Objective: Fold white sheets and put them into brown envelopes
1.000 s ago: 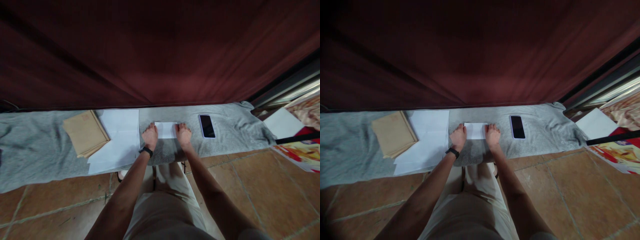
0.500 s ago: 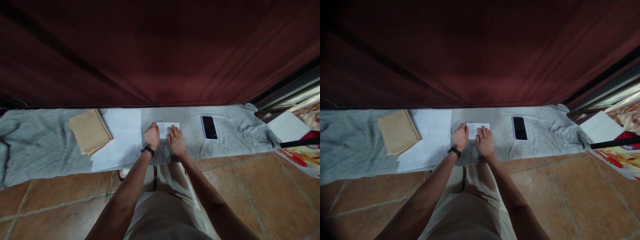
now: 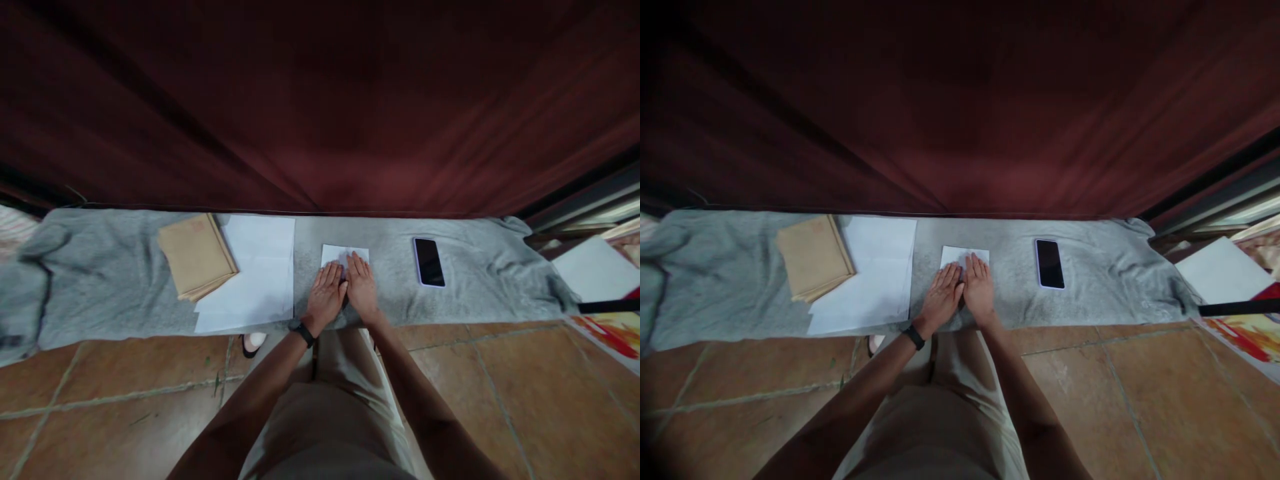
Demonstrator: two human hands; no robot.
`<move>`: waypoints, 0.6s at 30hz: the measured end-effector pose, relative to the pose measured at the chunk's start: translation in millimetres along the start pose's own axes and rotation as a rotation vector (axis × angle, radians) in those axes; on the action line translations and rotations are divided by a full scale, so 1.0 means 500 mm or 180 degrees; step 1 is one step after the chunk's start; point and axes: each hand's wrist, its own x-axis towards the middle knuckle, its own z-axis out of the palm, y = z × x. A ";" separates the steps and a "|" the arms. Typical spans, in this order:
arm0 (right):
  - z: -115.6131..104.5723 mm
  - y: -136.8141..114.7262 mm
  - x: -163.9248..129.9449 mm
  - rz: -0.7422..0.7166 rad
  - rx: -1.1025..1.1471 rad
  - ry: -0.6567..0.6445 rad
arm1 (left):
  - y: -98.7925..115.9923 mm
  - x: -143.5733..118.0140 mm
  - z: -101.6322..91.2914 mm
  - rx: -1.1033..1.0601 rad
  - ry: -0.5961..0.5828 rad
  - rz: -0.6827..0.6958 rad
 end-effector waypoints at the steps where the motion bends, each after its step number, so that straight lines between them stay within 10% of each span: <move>1: 0.001 0.000 0.000 -0.0085 0.0074 -0.0014 | -0.002 -0.001 -0.001 0.0008 0.0004 0.0021; 18: -0.016 0.075 -0.055 -0.0110 -0.0561 -0.0042 | -0.009 -0.050 0.007 0.0260 0.0196 -0.0207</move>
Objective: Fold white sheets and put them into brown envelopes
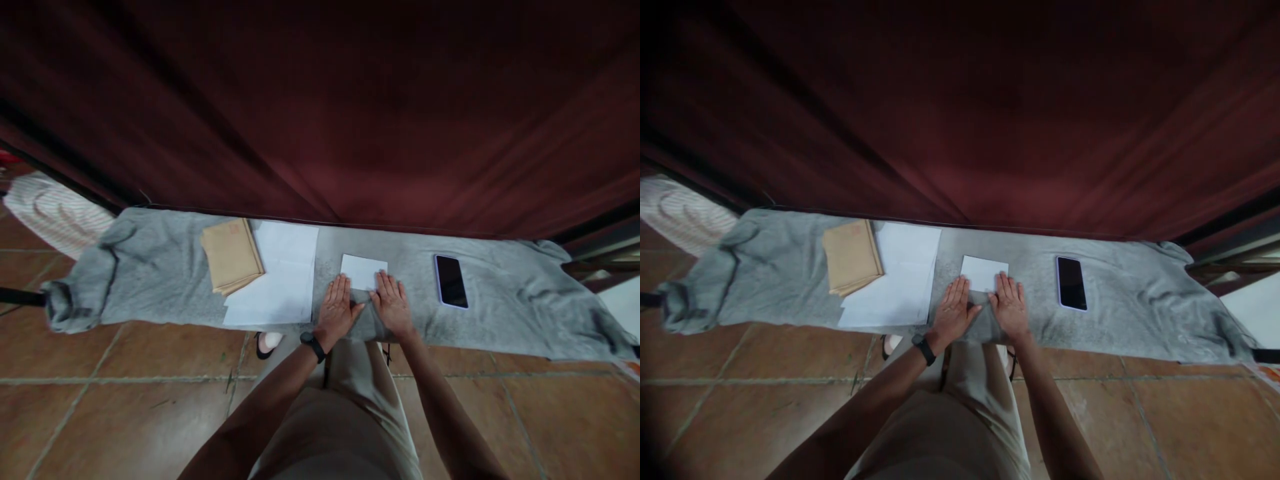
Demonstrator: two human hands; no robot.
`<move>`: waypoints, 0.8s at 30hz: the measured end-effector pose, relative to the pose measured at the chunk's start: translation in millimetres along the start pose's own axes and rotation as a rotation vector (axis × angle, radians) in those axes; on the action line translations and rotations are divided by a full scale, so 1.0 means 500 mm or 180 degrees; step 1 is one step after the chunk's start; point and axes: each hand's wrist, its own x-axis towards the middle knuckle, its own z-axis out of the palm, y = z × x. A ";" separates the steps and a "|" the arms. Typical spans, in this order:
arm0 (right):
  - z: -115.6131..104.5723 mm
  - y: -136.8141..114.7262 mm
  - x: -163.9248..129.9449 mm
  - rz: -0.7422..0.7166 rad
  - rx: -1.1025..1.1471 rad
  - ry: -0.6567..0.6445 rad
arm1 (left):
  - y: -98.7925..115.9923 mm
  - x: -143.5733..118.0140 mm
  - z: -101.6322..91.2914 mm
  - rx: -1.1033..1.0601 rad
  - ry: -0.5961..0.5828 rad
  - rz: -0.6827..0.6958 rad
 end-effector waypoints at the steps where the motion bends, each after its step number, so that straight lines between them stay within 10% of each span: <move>1: 0.001 0.002 -0.002 0.0010 -0.0003 0.0012 | -0.003 -0.004 -0.002 0.0018 0.0009 -0.0010; 10: -0.006 -0.006 0.005 0.0208 0.0034 0.0264 | -0.016 -0.017 -0.005 0.0160 0.0061 -0.0048; 24: 0.011 -0.109 0.141 -0.0671 0.0191 -0.0254 | -0.016 -0.013 0.005 0.0164 0.0154 -0.0084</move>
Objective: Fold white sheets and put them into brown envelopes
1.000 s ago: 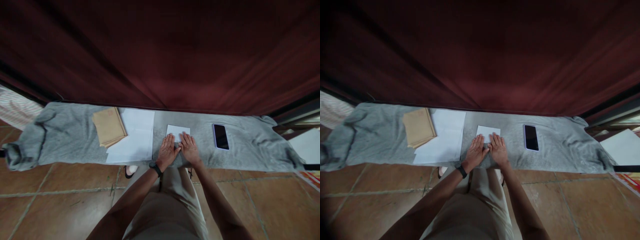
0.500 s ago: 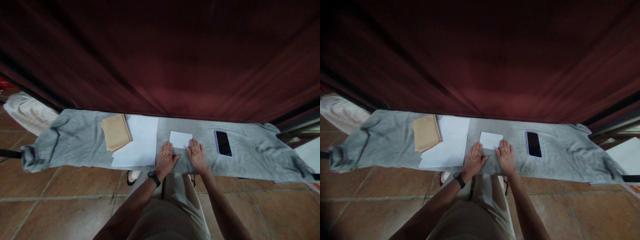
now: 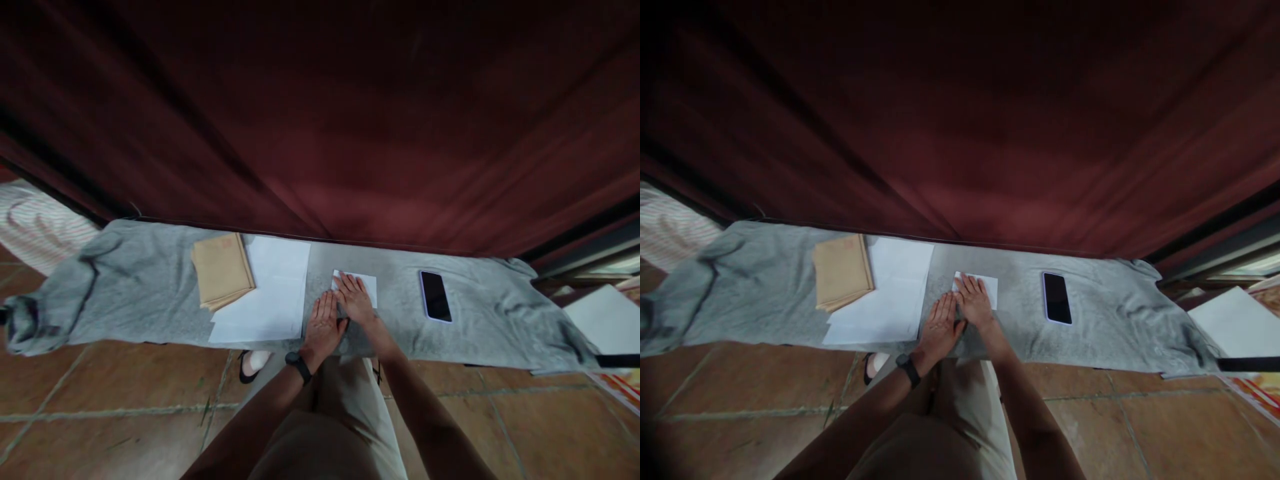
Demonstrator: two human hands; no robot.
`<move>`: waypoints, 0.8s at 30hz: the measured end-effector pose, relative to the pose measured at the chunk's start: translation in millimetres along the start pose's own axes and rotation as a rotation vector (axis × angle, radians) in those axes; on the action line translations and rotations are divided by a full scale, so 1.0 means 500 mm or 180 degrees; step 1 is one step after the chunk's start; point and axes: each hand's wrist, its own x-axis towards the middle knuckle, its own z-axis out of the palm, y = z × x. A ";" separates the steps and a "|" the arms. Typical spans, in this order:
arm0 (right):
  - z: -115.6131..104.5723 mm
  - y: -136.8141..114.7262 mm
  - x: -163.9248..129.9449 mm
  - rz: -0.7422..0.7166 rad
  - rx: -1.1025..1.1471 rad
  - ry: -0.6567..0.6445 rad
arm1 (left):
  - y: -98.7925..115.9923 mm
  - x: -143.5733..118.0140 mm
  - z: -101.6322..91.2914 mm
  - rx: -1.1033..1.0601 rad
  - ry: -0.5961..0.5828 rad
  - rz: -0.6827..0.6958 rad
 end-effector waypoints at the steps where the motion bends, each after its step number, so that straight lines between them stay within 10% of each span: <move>1: 0.000 0.006 0.005 0.0028 -0.0022 0.0013 | 0.001 0.000 0.000 -0.0013 -0.0011 -0.0012; 15: 0.009 0.053 -0.040 0.0276 -0.0134 0.0190 | 0.012 0.005 -0.006 -0.0011 -0.0353 -0.0065; 24: -0.022 0.103 -0.107 0.1530 -0.0050 0.0644 | 0.019 0.006 -0.013 0.0026 -0.0477 -0.0119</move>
